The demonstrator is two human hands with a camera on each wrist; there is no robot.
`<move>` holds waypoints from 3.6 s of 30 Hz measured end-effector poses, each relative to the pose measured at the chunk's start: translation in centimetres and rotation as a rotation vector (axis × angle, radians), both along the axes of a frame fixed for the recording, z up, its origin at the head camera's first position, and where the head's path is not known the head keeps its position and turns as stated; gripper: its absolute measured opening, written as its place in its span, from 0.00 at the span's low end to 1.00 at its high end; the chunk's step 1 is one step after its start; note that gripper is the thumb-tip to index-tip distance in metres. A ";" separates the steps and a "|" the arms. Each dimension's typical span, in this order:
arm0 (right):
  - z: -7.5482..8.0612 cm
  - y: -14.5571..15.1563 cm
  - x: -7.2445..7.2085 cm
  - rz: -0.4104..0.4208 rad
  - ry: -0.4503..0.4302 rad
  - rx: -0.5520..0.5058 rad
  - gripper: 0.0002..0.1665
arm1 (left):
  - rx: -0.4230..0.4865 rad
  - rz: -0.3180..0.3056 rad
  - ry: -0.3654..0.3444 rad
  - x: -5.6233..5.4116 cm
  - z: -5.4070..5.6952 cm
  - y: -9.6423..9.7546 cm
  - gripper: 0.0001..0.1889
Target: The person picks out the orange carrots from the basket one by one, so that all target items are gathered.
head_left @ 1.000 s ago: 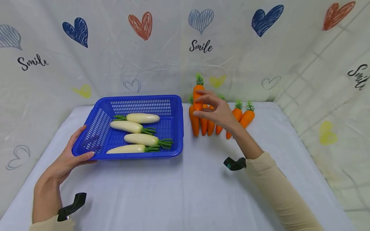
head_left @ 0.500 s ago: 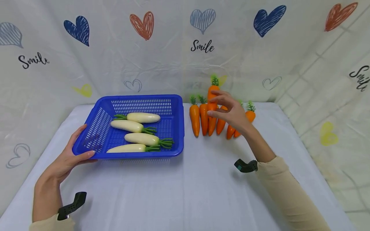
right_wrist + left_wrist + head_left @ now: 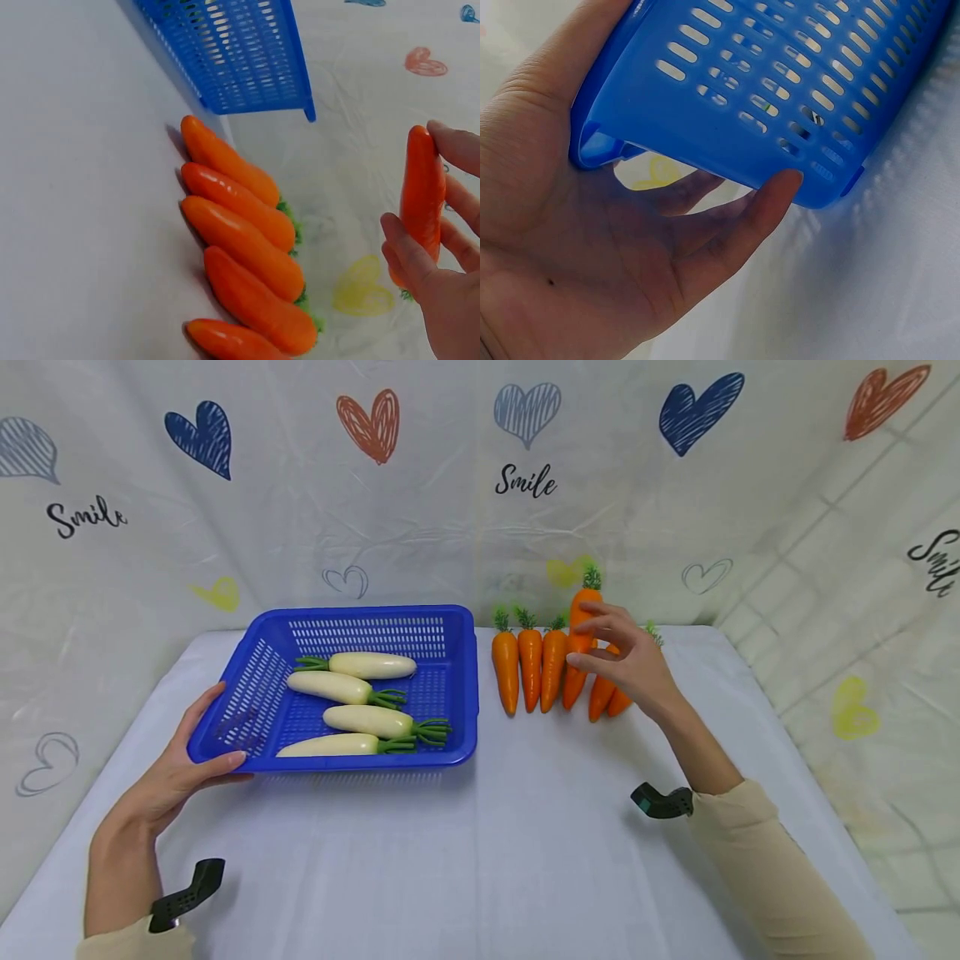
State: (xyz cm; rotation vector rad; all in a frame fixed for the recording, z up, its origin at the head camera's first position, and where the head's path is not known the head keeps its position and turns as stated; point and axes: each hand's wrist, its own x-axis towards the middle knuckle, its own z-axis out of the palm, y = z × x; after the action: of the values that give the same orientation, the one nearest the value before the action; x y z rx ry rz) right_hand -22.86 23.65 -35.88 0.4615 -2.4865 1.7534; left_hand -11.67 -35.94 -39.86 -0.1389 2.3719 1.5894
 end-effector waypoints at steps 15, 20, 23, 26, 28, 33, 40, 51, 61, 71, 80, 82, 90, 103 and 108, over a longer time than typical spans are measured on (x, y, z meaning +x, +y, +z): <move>-1.7 3.4 1.2 -0.129 -0.007 0.008 0.28 | 0.014 0.000 -0.001 0.1 -0.2 0.0 0.51; -2.3 4.7 1.5 -0.164 -0.015 0.058 0.28 | 0.013 0.002 0.002 0.0 -0.1 0.0 0.51; -2.6 5.4 1.7 -0.182 -0.019 0.082 0.29 | 0.017 0.003 -0.001 0.0 -0.2 0.0 0.51; -2.9 5.9 1.9 -0.186 -0.025 0.062 0.30 | 0.021 0.001 0.002 0.0 -0.2 -0.1 0.51; -3.0 6.2 2.0 -0.187 -0.027 0.051 0.30 | 0.020 0.001 0.008 0.0 -0.2 -0.2 0.51; -3.8 7.1 2.3 -0.222 -0.019 0.086 0.28 | 0.017 0.002 0.005 -0.1 -0.3 -0.2 0.50; -4.9 8.3 2.6 -0.267 -0.039 0.183 0.29 | 0.014 0.006 -0.003 -0.2 -0.2 0.0 0.50; -6.4 8.6 2.4 -0.218 -0.093 0.321 0.37 | 0.023 0.012 0.000 0.0 -0.2 0.1 0.50; -7.3 9.7 2.1 -0.208 -0.071 0.432 0.48 | 0.029 0.016 0.004 0.0 -0.2 0.1 0.50; -6.9 9.9 2.3 -0.245 -0.078 0.416 0.53 | 0.032 0.023 0.007 0.0 -0.2 0.2 0.50; -6.8 10.0 2.3 -0.272 -0.008 0.370 0.44 | 0.028 0.014 0.004 -0.2 0.0 0.2 0.50; -6.7 9.9 2.2 -0.271 0.000 0.355 0.42 | 0.023 0.011 0.002 -0.2 0.1 0.1 0.50; -6.5 9.6 1.9 -0.289 0.030 0.352 0.34 | 0.005 0.000 -0.004 -0.1 0.1 -0.1 0.51; -6.1 8.6 1.2 -0.350 0.056 0.361 0.30 | -0.058 -0.018 -0.006 -0.3 0.3 -0.5 0.52; -5.6 8.0 1.0 -0.364 0.052 0.363 0.30 | -0.108 -0.015 -0.012 -0.2 0.4 -0.5 0.53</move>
State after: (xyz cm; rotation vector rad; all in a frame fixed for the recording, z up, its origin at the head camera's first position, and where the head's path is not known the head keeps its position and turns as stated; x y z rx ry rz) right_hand -21.82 31.65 -41.43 0.0576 -2.6452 1.1524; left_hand -11.83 -36.49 -39.42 -0.1524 2.4444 1.4502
